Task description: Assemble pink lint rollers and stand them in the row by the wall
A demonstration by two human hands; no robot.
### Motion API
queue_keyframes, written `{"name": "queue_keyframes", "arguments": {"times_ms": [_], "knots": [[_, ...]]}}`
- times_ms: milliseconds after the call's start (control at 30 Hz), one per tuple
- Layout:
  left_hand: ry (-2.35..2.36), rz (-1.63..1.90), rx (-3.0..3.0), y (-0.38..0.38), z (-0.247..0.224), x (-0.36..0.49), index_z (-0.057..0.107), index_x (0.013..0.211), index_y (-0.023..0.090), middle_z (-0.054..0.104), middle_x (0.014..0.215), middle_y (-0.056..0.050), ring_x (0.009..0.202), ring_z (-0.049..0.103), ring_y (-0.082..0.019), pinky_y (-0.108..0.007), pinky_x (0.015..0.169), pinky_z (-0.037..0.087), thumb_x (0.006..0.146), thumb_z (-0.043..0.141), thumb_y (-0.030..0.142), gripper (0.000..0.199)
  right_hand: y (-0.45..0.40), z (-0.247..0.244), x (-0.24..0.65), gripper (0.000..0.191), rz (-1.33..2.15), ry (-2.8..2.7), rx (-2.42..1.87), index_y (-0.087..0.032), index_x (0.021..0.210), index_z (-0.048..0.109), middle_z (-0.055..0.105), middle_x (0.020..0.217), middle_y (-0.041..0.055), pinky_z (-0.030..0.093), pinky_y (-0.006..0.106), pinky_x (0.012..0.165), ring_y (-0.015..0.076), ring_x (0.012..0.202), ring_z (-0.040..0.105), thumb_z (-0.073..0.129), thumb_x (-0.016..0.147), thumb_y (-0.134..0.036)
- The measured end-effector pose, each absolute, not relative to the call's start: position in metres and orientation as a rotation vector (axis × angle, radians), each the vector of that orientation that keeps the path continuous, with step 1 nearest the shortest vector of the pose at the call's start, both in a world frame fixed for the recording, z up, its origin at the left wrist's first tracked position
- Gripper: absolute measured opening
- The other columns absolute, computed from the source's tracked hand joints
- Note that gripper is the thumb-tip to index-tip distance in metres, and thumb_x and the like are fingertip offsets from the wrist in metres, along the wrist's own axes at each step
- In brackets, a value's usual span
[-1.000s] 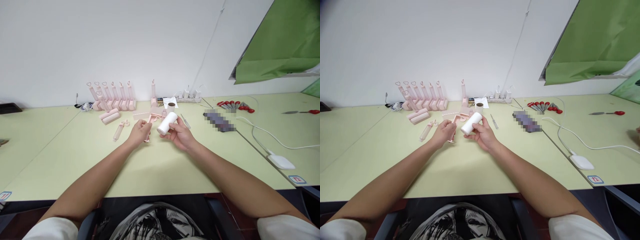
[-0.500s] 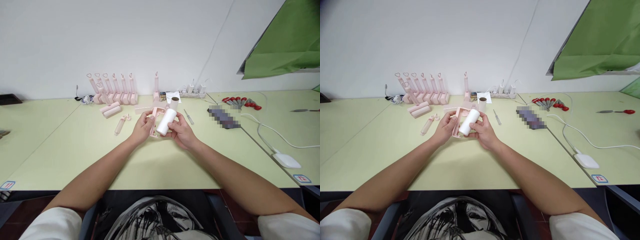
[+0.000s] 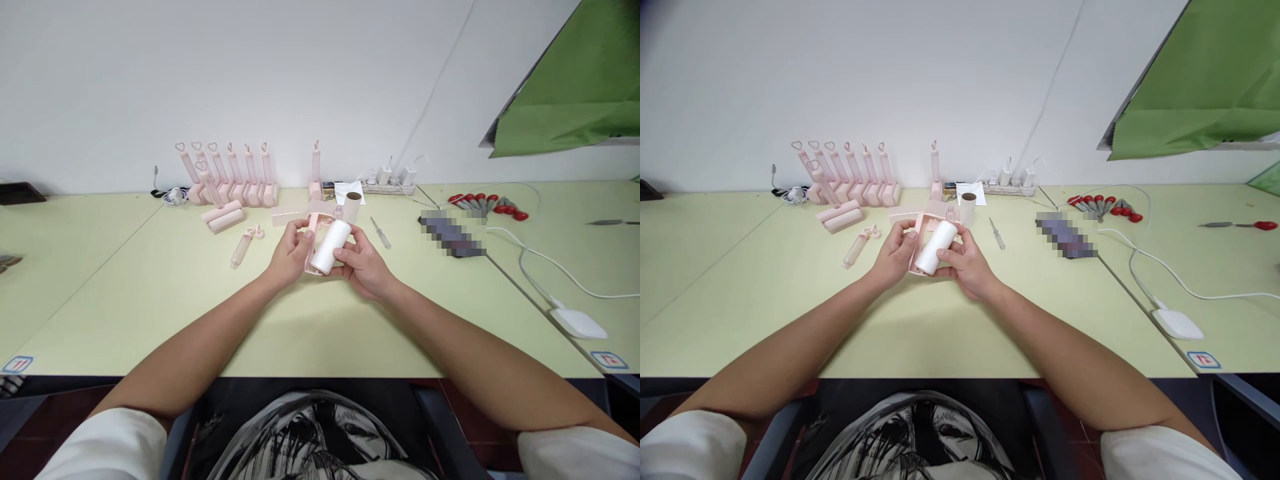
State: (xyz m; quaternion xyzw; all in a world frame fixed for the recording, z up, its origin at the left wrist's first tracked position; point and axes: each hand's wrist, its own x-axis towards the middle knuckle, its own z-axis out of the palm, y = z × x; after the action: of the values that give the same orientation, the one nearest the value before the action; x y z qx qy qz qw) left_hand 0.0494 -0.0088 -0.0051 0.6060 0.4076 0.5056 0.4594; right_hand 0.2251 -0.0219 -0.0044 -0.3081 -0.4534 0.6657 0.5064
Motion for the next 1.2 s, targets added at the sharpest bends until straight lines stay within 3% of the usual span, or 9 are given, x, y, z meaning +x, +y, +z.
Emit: {"name": "queue_keyframes", "arguments": {"times_ms": [167,300,400,500,600,800,933,1033,1200], "knots": [[1.092,1.308,1.526,-0.006,-0.012,0.051,0.049,0.115,0.019,0.051,0.072,0.003,0.060,0.051,-0.012,-0.024,0.055,0.042,0.093,0.051,0.052,0.040,-0.022,-0.003,0.225,0.059,1.601,-1.128,-0.765,-0.035,0.120,0.046,0.068,0.104,-0.0009,0.063,0.044,0.071,0.0235,0.091,0.069,0.080,0.072,-0.036],[1.096,1.350,1.615,-0.008,-0.018,0.054,0.046,0.123,0.018,0.050,0.069,0.004,0.059,0.051,-0.013,-0.024,0.055,0.041,0.097,0.045,0.051,0.042,-0.022,0.002,0.224,0.044,1.674,-1.077,-0.756,-0.038,0.126,0.046,0.066,0.116,0.0028,0.060,0.050,0.078,0.0247,0.098,0.067,0.054,0.089,-0.060],[1.086,1.349,1.776,-0.014,-0.019,0.055,0.041,0.132,0.018,0.064,0.087,-0.003,0.073,0.061,-0.016,-0.027,0.064,0.046,0.098,0.042,0.051,0.047,-0.022,0.006,0.224,0.054,1.813,-1.060,-0.718,-0.038,0.132,0.045,0.066,0.121,0.0059,0.057,0.055,0.082,0.0268,0.104,0.066,0.027,0.094,-0.071],[1.044,1.347,1.931,-0.020,-0.018,0.055,0.037,0.138,0.019,0.065,0.117,-0.012,0.097,0.065,-0.020,-0.032,0.077,0.050,0.100,0.038,0.049,0.048,-0.025,0.011,0.226,0.062,1.918,-1.061,-0.675,-0.034,0.130,0.048,0.067,0.118,0.0071,0.055,0.058,0.084,0.0274,0.103,0.067,0.017,0.092,-0.074],[1.001,1.381,2.027,-0.021,-0.019,0.054,0.035,0.140,0.019,0.059,0.130,-0.014,0.107,0.063,-0.023,-0.036,0.086,0.050,0.101,0.037,0.047,0.049,-0.027,0.013,0.226,0.058,1.944,-1.038,-0.660,-0.030,0.120,0.053,0.069,0.111,0.0078,0.054,0.057,0.084,0.0271,0.099,0.067,0.025,0.092,-0.072],[0.973,1.425,2.056,-0.017,-0.023,0.051,0.041,0.136,0.018,0.058,0.128,-0.014,0.103,0.061,-0.021,-0.036,0.089,0.048,0.098,0.043,0.049,0.049,-0.026,0.003,0.225,0.039,1.838,-1.045,-0.724,-0.024,0.102,0.057,0.069,0.100,0.0081,0.055,0.047,0.078,0.0269,0.094,0.064,0.046,0.085,-0.058],[0.947,1.415,2.037,-0.020,-0.016,0.046,0.052,0.112,0.017,0.064,0.102,-0.008,0.087,0.058,-0.017,-0.033,0.080,0.047,0.096,0.044,0.054,0.041,-0.025,-0.003,0.227,0.034,1.560,-1.320,-0.789,-0.021,0.097,0.059,0.064,0.093,0.0061,0.050,0.038,0.075,0.0235,0.087,0.059,0.058,0.080,-0.051],[0.889,1.396,2.118,-0.024,-0.008,0.039,0.054,0.088,0.018,0.057,0.086,-0.003,0.079,0.053,-0.016,-0.031,0.074,0.044,0.094,0.050,0.052,0.035,-0.025,-0.002,0.230,0.029,1.224,-1.643,-0.836,-0.019,0.093,0.063,0.060,0.087,0.0030,0.045,0.033,0.074,0.0194,0.081,0.054,0.065,0.076,-0.043],[0.959,1.178,2.214,-0.028,-0.001,0.036,0.054,0.085,0.018,0.054,0.085,-0.002,0.077,0.051,-0.015,-0.029,0.071,0.041,0.094,0.051,0.047,0.030,-0.024,-0.001,0.233,0.030,0.988,-1.835,-0.945,-0.020,0.097,0.064,0.062,0.091,0.0031,0.043,0.032,0.073,0.0191,0.082,0.054,0.063,0.080,-0.044]]}}
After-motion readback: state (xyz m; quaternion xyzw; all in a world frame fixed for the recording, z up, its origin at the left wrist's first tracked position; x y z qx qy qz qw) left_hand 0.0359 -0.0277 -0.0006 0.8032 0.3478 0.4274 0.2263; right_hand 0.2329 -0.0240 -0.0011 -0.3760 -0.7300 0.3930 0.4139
